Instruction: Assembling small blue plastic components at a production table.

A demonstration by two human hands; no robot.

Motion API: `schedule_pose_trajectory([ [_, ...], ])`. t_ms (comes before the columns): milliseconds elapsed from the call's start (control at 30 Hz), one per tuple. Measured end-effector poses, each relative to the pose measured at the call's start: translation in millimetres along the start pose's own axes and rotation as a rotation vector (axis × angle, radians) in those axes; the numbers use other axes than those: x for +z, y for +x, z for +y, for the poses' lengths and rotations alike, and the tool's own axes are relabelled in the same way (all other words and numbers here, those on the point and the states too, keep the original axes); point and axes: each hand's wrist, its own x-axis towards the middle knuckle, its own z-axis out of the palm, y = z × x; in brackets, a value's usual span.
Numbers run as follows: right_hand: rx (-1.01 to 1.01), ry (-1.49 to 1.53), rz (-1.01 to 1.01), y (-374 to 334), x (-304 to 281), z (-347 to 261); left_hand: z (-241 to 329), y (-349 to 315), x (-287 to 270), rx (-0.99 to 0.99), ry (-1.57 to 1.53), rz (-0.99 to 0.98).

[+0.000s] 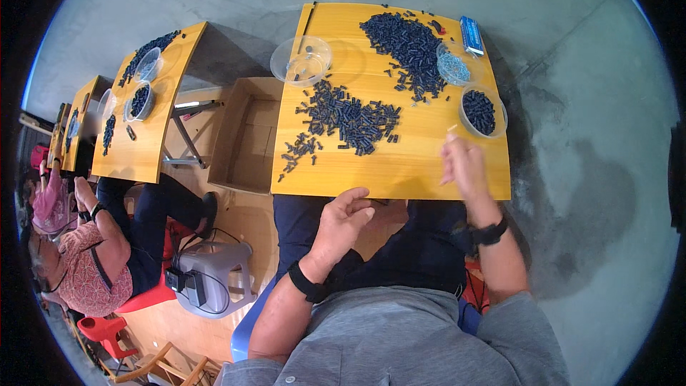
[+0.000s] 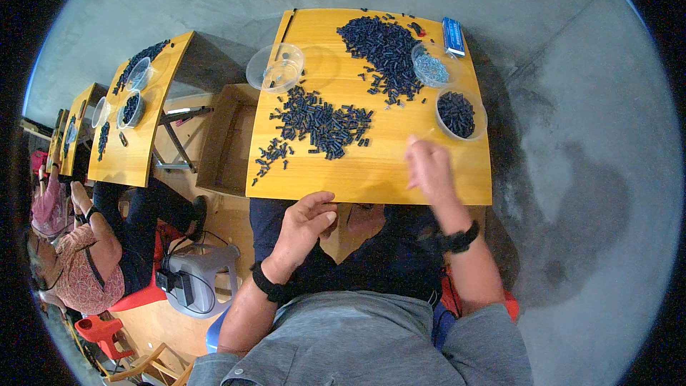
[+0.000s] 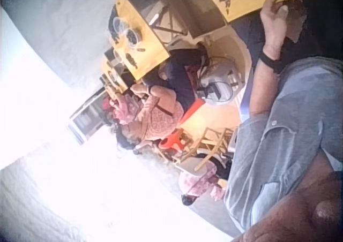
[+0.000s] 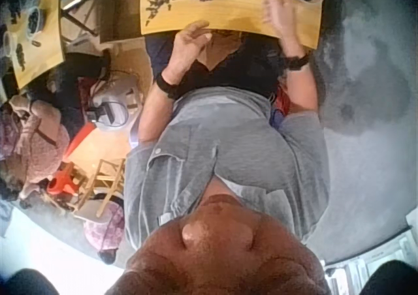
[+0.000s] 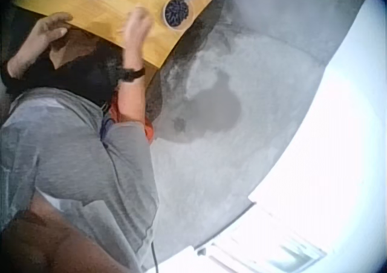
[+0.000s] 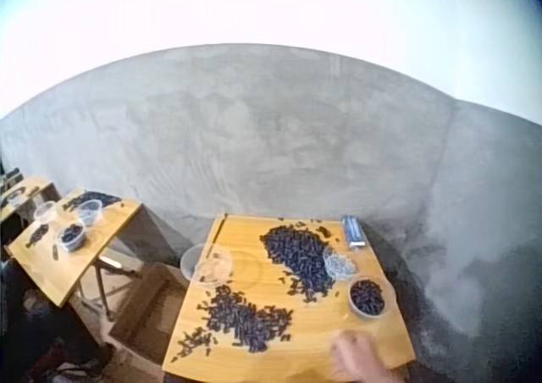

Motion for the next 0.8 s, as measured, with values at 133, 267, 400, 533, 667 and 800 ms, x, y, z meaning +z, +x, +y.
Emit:
schedule_pose_trajectory([
  [133,-0.488,-0.726,0.251,62,-66,0,-11,11,-6,-0.036,0.020,0.033],
  [267,-0.411,-1.079,0.285,83,-83,-4,-16,20,-10,-0.072,0.049,0.089],
  [400,-0.427,-1.188,0.372,82,-59,-1,-7,27,-13,-0.132,0.101,0.137],
  [533,-0.672,-0.733,0.082,63,-2,20,-15,41,-21,-0.171,0.082,0.203],
  [667,-0.885,-0.660,-0.223,45,50,39,-23,49,-25,-0.116,0.001,0.233],
  [800,-0.902,-0.645,-0.287,41,71,47,-22,51,-28,-0.132,-0.007,0.206],
])
